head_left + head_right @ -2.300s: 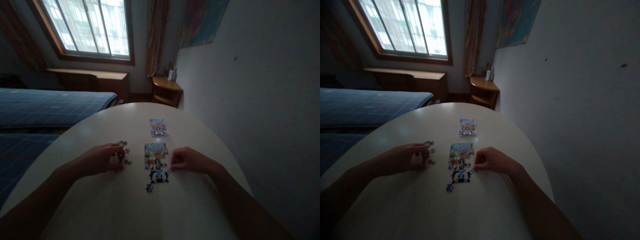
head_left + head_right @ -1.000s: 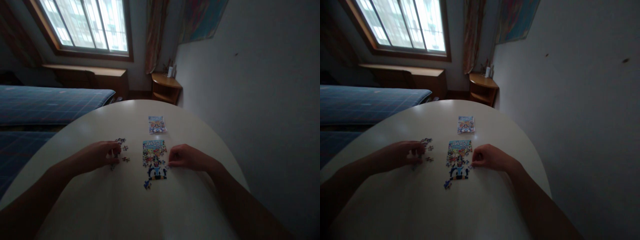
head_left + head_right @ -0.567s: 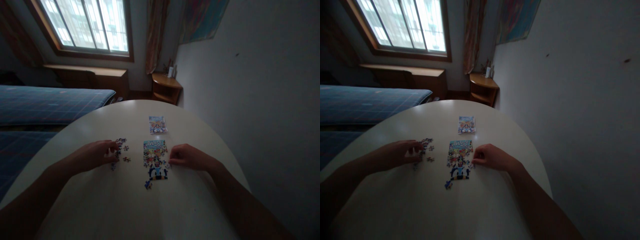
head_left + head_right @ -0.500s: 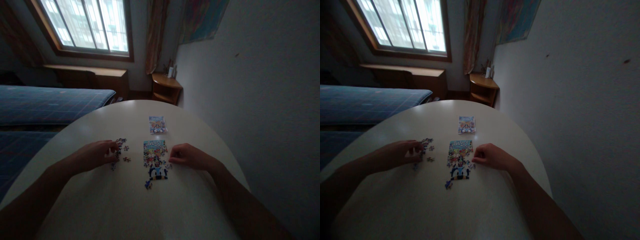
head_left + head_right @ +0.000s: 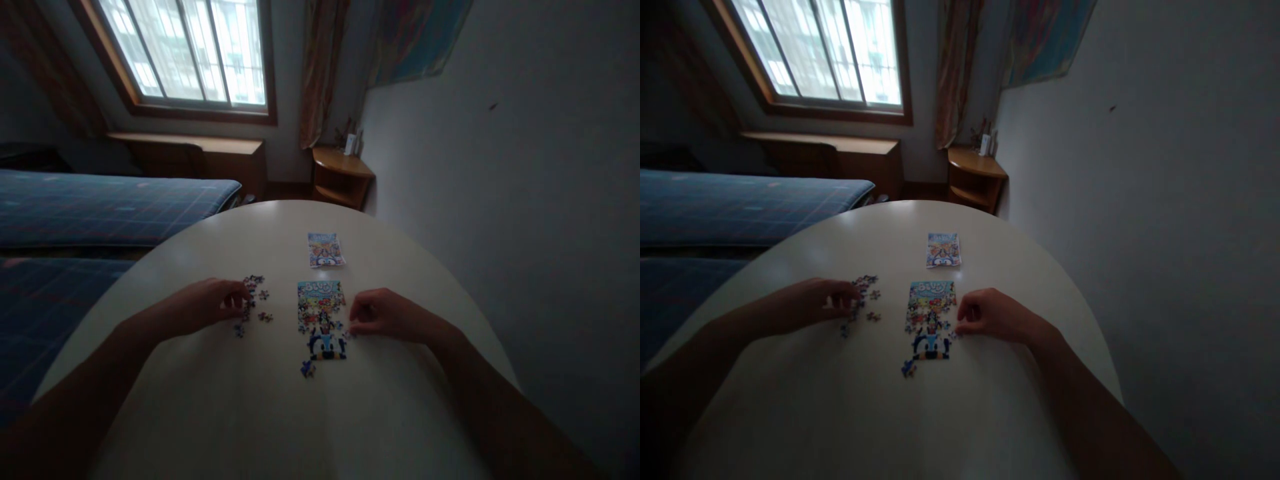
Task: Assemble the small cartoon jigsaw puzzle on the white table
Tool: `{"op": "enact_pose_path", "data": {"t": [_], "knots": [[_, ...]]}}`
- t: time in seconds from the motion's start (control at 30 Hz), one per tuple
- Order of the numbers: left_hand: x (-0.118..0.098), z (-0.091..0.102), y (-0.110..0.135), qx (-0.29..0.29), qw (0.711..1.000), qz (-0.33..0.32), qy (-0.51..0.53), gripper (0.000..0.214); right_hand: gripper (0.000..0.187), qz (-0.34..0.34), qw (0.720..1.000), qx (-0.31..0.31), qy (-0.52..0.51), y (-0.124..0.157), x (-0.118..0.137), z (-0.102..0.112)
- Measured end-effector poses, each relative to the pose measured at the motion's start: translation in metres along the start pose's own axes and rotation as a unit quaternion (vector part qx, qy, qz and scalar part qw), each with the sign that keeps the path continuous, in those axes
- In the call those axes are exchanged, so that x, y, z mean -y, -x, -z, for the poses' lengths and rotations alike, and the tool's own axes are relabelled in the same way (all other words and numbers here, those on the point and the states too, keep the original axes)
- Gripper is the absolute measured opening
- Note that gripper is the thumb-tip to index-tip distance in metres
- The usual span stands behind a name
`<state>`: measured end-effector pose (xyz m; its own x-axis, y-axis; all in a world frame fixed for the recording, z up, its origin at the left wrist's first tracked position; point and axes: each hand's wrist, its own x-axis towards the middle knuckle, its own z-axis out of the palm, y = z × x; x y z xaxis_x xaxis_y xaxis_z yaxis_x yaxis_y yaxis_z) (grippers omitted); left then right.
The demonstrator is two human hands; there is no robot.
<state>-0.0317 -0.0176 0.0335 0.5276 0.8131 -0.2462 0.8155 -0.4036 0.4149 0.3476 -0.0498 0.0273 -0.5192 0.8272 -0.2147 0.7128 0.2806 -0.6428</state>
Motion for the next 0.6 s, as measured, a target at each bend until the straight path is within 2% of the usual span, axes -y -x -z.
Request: {"op": "enact_pose_path", "data": {"t": [0.17, 0.27, 0.43, 0.6], "knots": [[0.007, 0.005, 0.001, -0.028, 0.999, 0.008, -0.012, 0.031, 0.029, -0.003, 1.0, 0.008, -0.002, 0.0, -0.006, 0.001], [0.002, 0.004, 0.0, -0.034, 0.999, 0.003, -0.018, 0.029, 0.031, -0.006, 1.0, 0.009, -0.002, 0.0, -0.006, 0.002], [-0.015, -0.004, -0.004, -0.038, 0.998, -0.052, -0.002, 0.029, 0.029, -0.017, 1.0, 0.013, 0.005, 0.0, -0.006, 0.002], [-0.018, -0.012, -0.007, -0.036, 0.995, -0.089, 0.001, 0.032, 0.028, -0.014, 1.0, -0.007, 0.013, 0.0, -0.006, 0.004]]}}
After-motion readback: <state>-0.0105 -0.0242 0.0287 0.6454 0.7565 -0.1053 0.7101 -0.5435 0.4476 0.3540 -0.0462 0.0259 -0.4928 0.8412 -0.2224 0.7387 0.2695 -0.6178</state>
